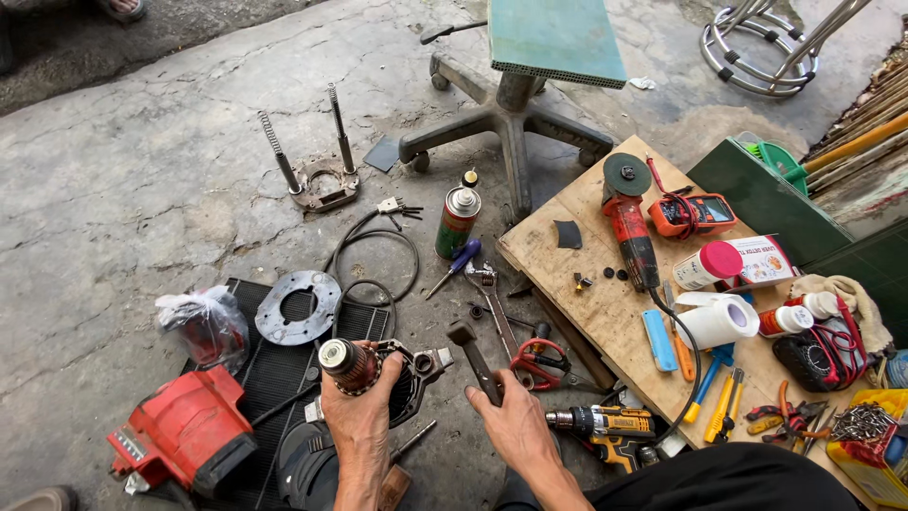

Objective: The person uses a hammer to strike a motor rotor held in their left hand, repeatedly tapping it to separate the components. After several strikes, the rotor is removed from the housing, and the person holds both parts to show the separation.

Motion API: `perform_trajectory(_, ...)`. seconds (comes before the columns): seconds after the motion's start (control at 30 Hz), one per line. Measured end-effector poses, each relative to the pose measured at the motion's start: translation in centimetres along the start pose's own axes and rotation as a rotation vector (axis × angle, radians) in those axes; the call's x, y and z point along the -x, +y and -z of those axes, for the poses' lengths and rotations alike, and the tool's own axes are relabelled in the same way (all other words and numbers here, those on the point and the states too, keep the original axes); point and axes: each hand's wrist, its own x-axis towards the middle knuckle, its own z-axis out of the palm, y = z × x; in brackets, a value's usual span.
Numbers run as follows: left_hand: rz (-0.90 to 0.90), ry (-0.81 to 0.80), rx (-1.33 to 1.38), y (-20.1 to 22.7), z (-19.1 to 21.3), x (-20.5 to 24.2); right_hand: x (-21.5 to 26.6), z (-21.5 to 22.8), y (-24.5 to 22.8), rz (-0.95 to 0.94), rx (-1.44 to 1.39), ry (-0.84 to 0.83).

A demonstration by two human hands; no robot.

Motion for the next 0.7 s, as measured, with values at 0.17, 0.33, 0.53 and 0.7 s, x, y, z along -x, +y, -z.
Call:
perform_trajectory(0.17, 0.181, 0.193, 0.045, 2.0, 1.1, 0.2, -6.0, -5.2, 7.7, -0.012, 0.399, -0.006)
perform_trajectory(0.33, 0.427, 0.291, 0.235, 2.9, 2.3, -0.4, -6.4, -7.5, 9.2, -0.040, 0.493, -0.034)
perform_trajectory(0.53, 0.610, 0.336, 0.423, 2.6, 2.1, -0.8, -7.2, -7.6, 9.0, -0.105, 0.498, -0.017)
perform_trajectory(0.7, 0.641, 0.350, 0.447, -0.4, 1.7, -2.0, -7.9, -7.8, 9.6, -0.122, 0.502, -0.030)
